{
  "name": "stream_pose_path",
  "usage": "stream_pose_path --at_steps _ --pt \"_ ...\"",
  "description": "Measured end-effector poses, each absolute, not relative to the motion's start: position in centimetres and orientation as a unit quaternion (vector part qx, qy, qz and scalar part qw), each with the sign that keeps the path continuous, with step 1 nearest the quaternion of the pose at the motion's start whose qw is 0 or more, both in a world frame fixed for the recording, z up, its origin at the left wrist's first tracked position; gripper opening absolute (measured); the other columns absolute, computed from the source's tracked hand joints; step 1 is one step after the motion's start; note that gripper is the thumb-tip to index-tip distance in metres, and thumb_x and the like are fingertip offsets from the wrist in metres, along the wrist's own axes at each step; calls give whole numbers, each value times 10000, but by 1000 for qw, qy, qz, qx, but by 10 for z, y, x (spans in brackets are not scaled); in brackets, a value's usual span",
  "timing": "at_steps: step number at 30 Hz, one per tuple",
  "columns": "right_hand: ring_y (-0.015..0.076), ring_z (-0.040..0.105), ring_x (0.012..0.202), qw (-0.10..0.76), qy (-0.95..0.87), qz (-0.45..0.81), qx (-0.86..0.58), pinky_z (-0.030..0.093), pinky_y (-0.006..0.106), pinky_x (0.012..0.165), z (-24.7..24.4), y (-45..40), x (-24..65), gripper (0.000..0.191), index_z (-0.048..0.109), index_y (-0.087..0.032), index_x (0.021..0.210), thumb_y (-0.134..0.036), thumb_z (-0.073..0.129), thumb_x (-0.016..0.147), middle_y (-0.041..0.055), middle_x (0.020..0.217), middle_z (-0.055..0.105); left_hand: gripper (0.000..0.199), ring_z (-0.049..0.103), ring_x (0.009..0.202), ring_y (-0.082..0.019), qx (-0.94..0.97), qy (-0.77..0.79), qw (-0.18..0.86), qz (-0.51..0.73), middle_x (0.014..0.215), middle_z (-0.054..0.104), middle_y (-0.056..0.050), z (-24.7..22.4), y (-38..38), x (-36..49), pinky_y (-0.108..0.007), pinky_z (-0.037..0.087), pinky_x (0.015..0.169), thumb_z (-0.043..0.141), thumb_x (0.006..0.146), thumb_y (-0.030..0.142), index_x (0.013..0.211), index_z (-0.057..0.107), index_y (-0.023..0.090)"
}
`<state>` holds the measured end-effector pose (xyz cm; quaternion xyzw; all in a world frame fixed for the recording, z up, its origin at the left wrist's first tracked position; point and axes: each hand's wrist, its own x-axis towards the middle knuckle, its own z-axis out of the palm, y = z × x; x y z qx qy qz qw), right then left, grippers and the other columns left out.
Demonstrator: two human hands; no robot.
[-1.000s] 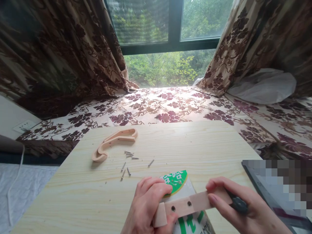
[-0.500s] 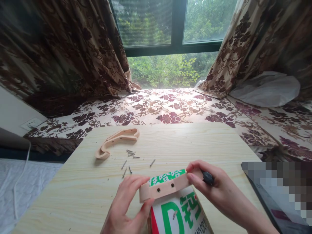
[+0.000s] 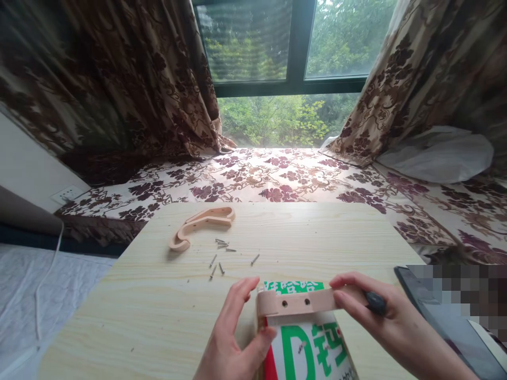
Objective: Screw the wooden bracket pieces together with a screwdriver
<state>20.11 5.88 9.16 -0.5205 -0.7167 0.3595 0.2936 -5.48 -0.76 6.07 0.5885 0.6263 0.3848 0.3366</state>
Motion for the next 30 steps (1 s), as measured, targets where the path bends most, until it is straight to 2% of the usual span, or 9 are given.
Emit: stream_pose_path --at_steps 6,14,18,21,24,30 --pt "195 639 747 350 -699 283 -556 477 216 540 99 63 203 280 655 -219 828 -461 516 839 34 766 694 394 455 1254 -181 583 657 209 431 1312 523 10 72 -3 -65 -370 365 1068 556 827 423 1211 510 350" --pt "192 636 746 337 -708 342 -519 503 242 624 100 48 190 266 642 -209 819 -424 493 867 39 769 686 330 590 1075 -150 672 594 156 414 1158 621 17 74 -7 -57 -263 487 936 582 829 310 1157 545 328" --pt "199 641 716 351 -695 341 -526 503 247 568 93 46 190 249 638 -208 812 -438 544 835 43 759 693 270 605 1023 -145 677 591 129 419 1108 636 20 70 -8 -54 -254 505 891 562 852 294 1119 542 320" --pt "198 644 711 346 -695 340 -531 498 243 546 88 49 190 247 639 -208 817 -441 557 827 43 759 699 275 605 1030 -151 693 590 75 408 1096 649 24 67 -5 -55 -284 477 945 560 855 299 1126 521 311" --pt "196 646 736 339 -684 355 -539 502 237 560 85 51 191 257 633 -209 822 -445 533 844 46 777 703 286 602 1050 -156 725 569 21 387 1081 657 20 64 -2 -58 -328 396 1044 549 857 282 1136 491 290" --pt "189 641 714 337 -681 354 -545 495 236 555 81 55 190 251 636 -205 829 -433 532 845 46 773 702 299 554 1126 -163 763 539 18 355 1030 652 1 62 5 -63 -352 351 1078 533 852 216 1139 458 256"
